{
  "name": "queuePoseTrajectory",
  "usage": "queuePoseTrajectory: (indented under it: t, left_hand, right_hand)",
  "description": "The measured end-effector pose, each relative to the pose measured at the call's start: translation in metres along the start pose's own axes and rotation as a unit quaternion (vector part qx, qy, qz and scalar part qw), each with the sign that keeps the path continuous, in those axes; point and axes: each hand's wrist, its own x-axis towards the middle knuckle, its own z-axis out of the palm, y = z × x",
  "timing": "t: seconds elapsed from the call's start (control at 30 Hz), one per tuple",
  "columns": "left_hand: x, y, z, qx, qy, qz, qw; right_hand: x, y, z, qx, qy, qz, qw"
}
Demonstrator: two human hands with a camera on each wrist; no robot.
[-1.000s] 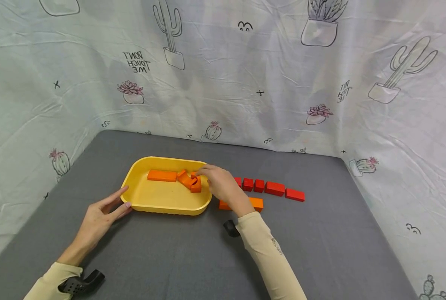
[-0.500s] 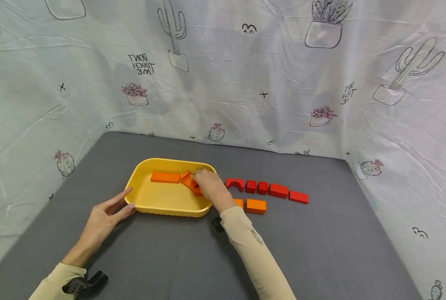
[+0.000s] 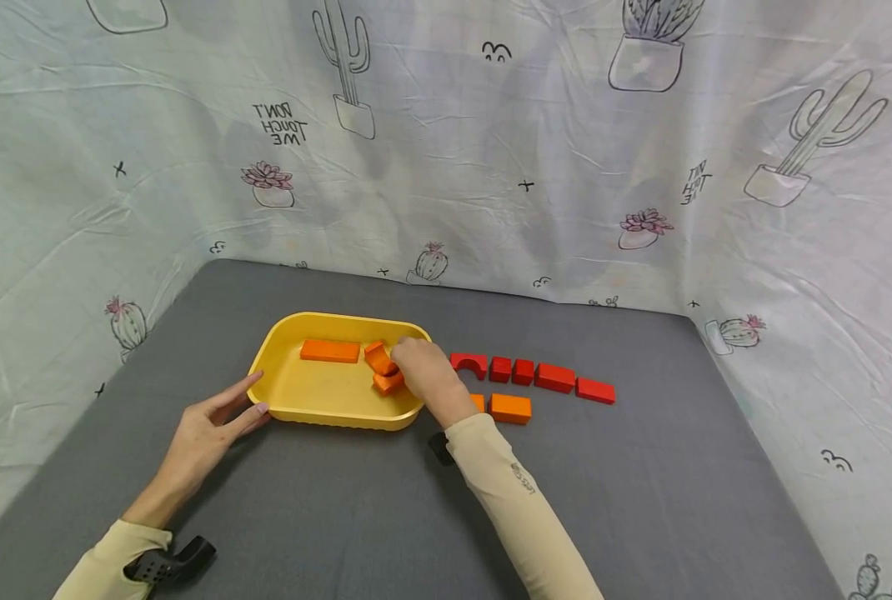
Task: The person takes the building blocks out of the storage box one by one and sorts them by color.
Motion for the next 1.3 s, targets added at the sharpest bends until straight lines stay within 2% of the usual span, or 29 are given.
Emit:
queuePoseTrajectory:
  t: [0.13, 0.27, 0.43, 0.53, 0.73, 0.9, 0.97, 1.3]
  left_hand:
    - [0.000, 0.000, 0.000, 0.000, -0.002, 0.000, 1.0000]
    - [0.000, 0.000, 0.001, -0.001, -0.001, -0.001, 1.0000]
    - [0.000, -0.001, 0.000, -0.002, -0.001, -0.003, 1.0000]
    - [0.000, -0.001, 0.000, -0.001, -0.001, -0.005, 1.0000]
    - [0.000, 0.000, 0.000, 0.004, -0.002, -0.004, 1.0000]
    - [0.000, 0.000, -0.001, 0.009, -0.008, 0.002, 0.9999]
    - [0.000, -0.001, -0.002, 0.012, -0.007, 0.002, 0.9999]
    - [-0.001, -0.004, -0.001, 0.021, -0.008, -0.007, 0.9997]
  right_hand:
    - [-0.008, -0.002, -0.004, 0.002, 0.005, 0.000, 1.0000]
    - [-0.016, -0.001, -0.008, 0.006, 0.024, -0.020, 0.9995]
    - [-0.027, 0.004, -0.013, 0.067, 0.047, -0.040, 0.9958]
    - [-0.036, 0.010, -0.015, 0.127, 0.079, -0.051, 0.9874]
    - [-0.065, 0.033, -0.019, 0.222, 0.147, -0.075, 0.9609]
    - [-0.092, 0.058, -0.018, 0.245, 0.175, -0.055, 0.9520]
    - [-0.101, 0.068, -0.017, 0.240, 0.189, -0.044, 0.9512]
    - [-0.132, 0.100, -0.005, 0.256, 0.212, -0.012, 0.9433]
